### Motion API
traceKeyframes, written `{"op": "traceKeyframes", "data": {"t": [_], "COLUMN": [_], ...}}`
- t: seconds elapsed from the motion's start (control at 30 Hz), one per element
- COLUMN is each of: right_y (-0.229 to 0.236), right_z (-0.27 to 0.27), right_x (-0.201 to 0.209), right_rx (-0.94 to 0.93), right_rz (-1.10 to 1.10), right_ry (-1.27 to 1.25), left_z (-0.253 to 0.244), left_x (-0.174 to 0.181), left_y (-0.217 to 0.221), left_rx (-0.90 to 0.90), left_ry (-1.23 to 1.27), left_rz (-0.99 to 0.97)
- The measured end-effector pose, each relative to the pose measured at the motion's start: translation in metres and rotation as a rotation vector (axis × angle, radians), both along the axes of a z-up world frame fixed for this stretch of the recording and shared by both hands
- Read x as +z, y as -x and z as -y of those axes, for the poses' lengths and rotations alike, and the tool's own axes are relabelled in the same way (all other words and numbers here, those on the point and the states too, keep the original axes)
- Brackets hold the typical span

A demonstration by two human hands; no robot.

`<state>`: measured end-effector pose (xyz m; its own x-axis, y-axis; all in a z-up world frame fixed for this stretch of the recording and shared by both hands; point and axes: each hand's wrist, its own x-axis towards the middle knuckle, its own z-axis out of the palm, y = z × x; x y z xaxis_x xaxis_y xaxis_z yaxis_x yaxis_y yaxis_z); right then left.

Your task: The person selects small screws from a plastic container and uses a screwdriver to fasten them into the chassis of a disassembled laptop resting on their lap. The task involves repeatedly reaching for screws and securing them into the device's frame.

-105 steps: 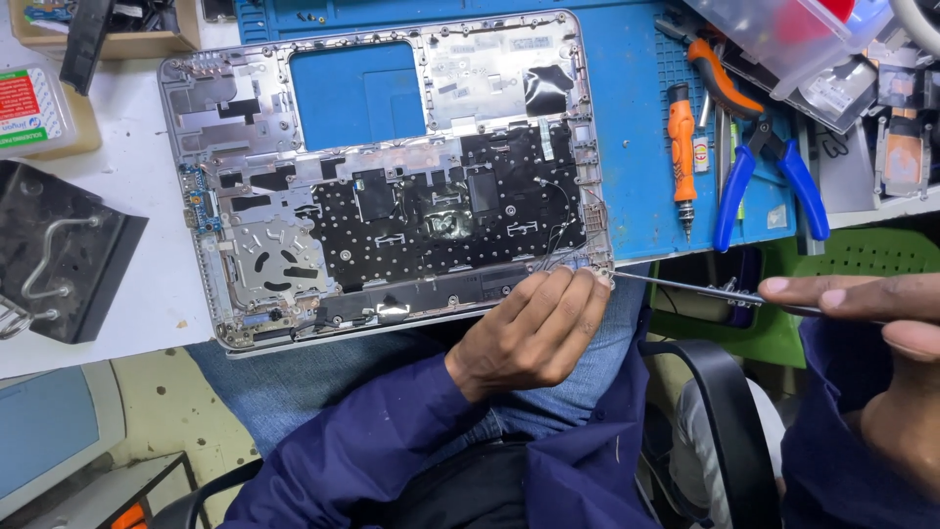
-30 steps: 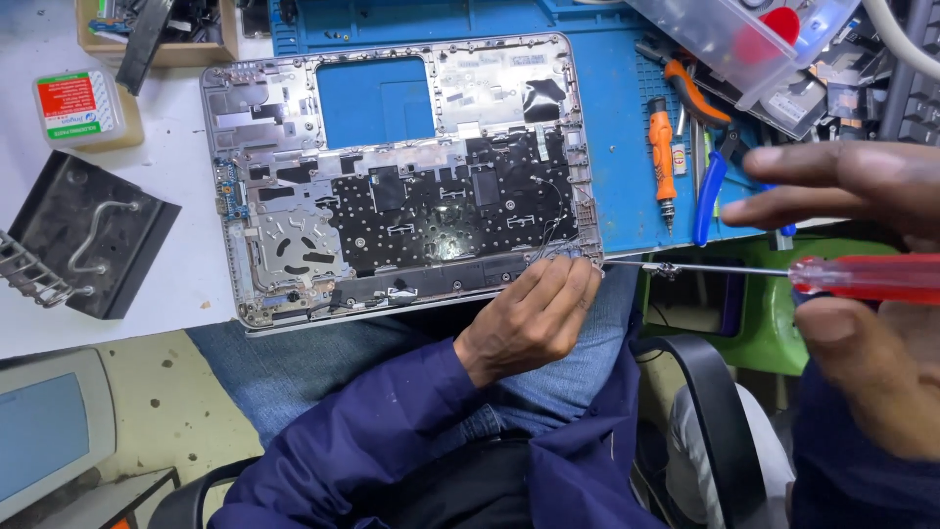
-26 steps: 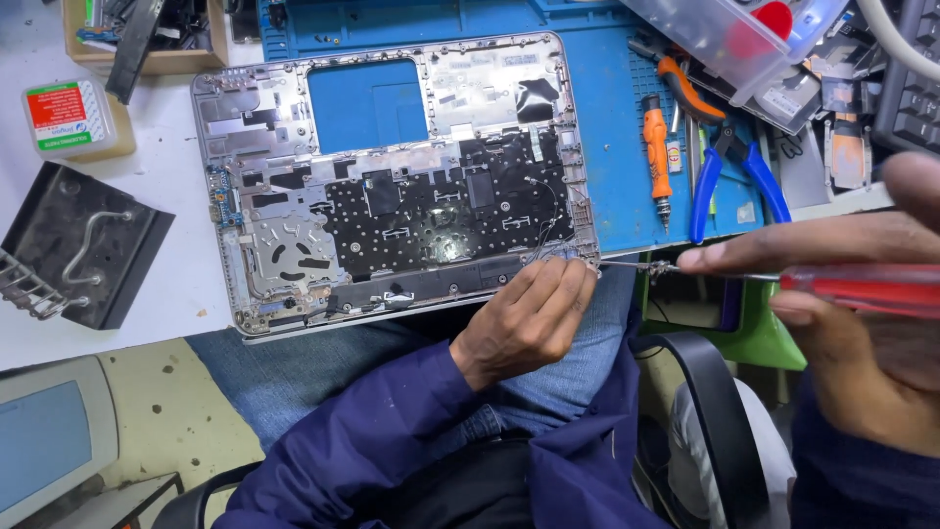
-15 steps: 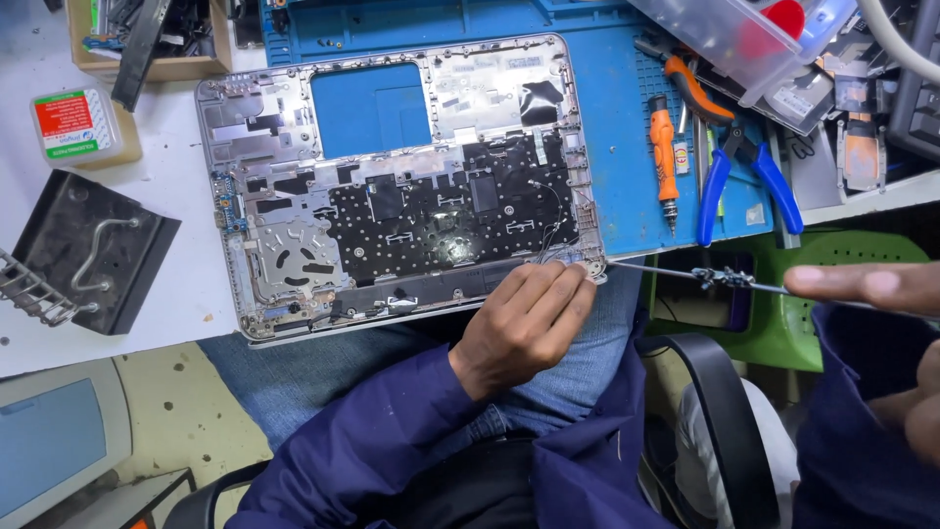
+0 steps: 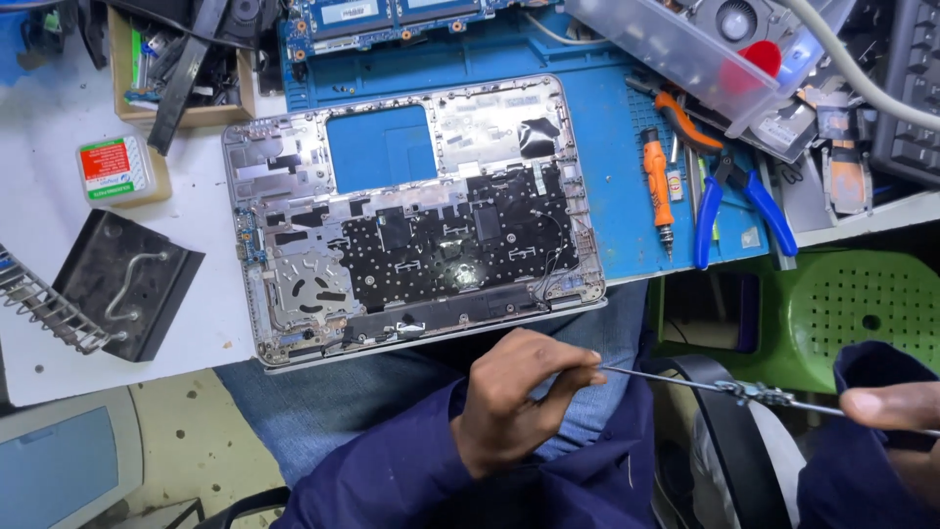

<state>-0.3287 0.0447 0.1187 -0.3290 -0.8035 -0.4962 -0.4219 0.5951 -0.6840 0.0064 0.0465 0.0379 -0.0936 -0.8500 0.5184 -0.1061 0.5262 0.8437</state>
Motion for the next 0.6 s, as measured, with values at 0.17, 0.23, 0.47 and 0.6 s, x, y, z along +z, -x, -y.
{"op": "traceKeyframes", "data": {"t": [0.17, 0.23, 0.47, 0.6], "right_y": [-0.027, -0.049, -0.075, -0.085], "right_z": [0.014, 0.014, 0.194, 0.244], "right_x": [0.004, -0.001, -0.030, -0.043], "right_rx": [-0.290, 0.543, 0.604, 0.800], "right_rz": [-0.004, -0.454, -1.610, -1.485], "right_ry": [-0.143, 0.906, 0.944, 0.703], "left_z": [-0.025, -0.037, -0.059, -0.059], "left_x": [-0.009, -0.018, -0.032, -0.024], "left_y": [-0.001, 0.003, 0.021, 0.020], "left_rx": [0.037, 0.028, -0.091, -0.084], "left_ry": [-0.264, -0.381, -0.439, -0.463], "left_rz": [-0.079, -0.126, -0.154, -0.129]}}
